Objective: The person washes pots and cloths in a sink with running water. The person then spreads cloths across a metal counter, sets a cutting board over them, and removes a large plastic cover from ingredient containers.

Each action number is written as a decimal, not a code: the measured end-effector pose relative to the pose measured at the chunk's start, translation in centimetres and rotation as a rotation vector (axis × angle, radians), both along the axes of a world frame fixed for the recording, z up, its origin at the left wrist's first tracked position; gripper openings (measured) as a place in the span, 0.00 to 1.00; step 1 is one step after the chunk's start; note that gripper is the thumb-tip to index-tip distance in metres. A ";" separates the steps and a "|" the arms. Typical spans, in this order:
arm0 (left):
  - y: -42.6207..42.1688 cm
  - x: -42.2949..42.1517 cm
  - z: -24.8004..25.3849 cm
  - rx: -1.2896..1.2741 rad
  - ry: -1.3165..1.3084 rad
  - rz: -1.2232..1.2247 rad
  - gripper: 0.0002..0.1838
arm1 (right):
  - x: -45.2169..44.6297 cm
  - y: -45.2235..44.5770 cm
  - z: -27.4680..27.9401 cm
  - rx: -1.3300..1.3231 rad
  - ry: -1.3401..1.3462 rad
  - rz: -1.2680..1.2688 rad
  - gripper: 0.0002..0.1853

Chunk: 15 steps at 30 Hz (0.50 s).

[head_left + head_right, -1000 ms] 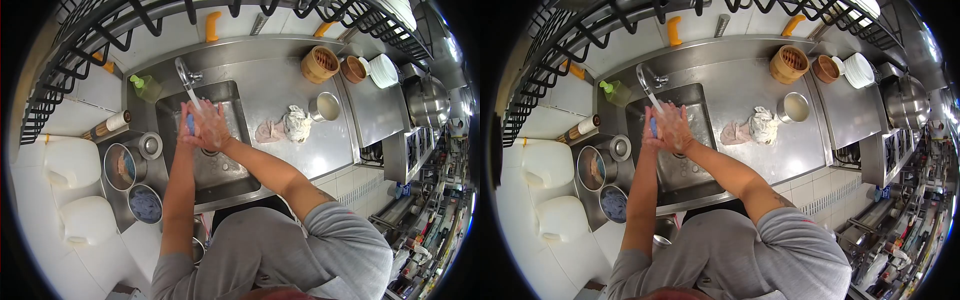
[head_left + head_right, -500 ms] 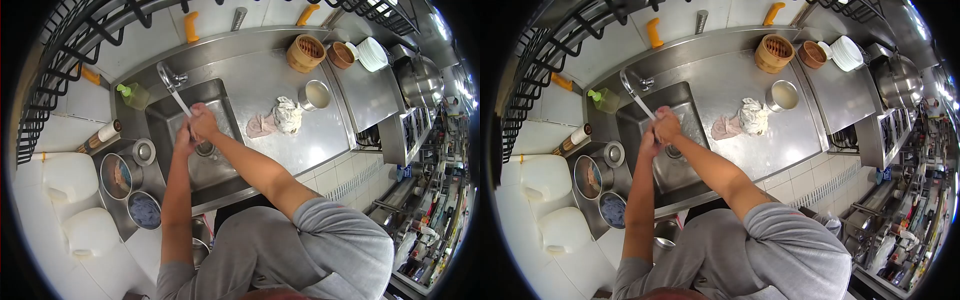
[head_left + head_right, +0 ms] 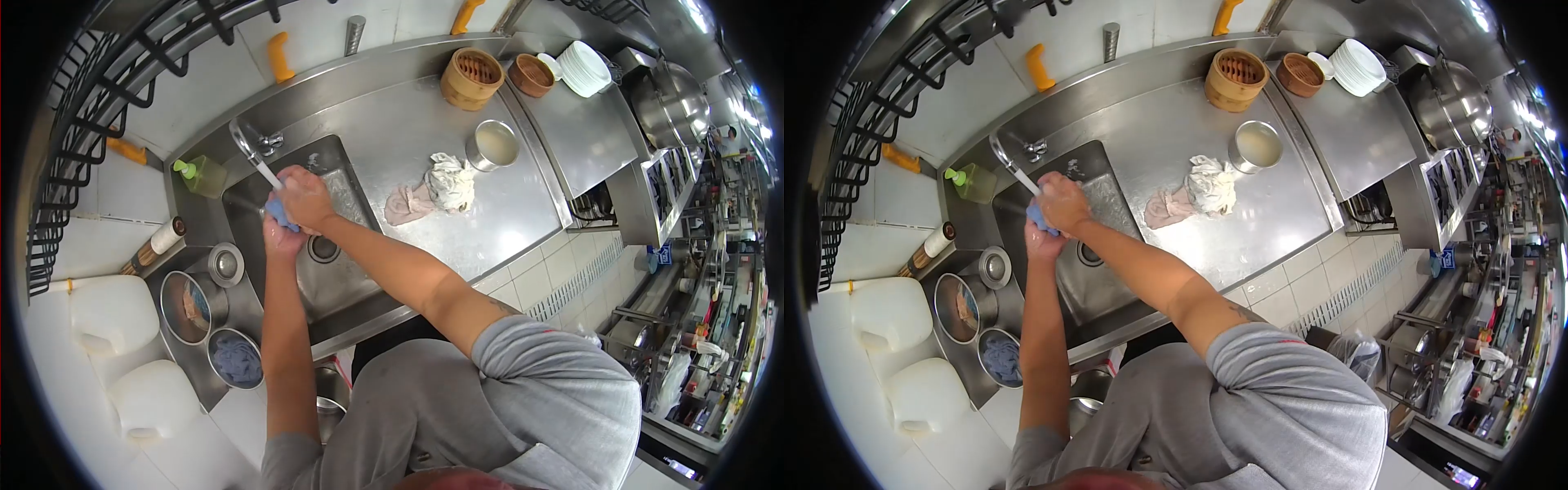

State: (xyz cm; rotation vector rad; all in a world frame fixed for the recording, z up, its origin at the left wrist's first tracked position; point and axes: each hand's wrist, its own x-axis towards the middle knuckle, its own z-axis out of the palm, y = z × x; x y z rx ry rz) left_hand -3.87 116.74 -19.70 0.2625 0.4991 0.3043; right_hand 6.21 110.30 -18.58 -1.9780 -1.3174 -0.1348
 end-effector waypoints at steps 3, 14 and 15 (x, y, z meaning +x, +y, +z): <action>1.7 0.2 -0.2 0.012 -0.061 0.021 0.30 | -1.8 -3.0 6.9 -0.051 0.045 -0.104 0.15; -0.5 0.2 -2.9 0.218 0.146 -0.121 0.27 | -2.1 -3.2 6.5 -0.383 0.340 -0.128 0.17; -1.7 0.8 0.0 0.224 0.211 -0.086 0.26 | -1.7 -2.9 6.0 -0.383 0.374 -0.134 0.18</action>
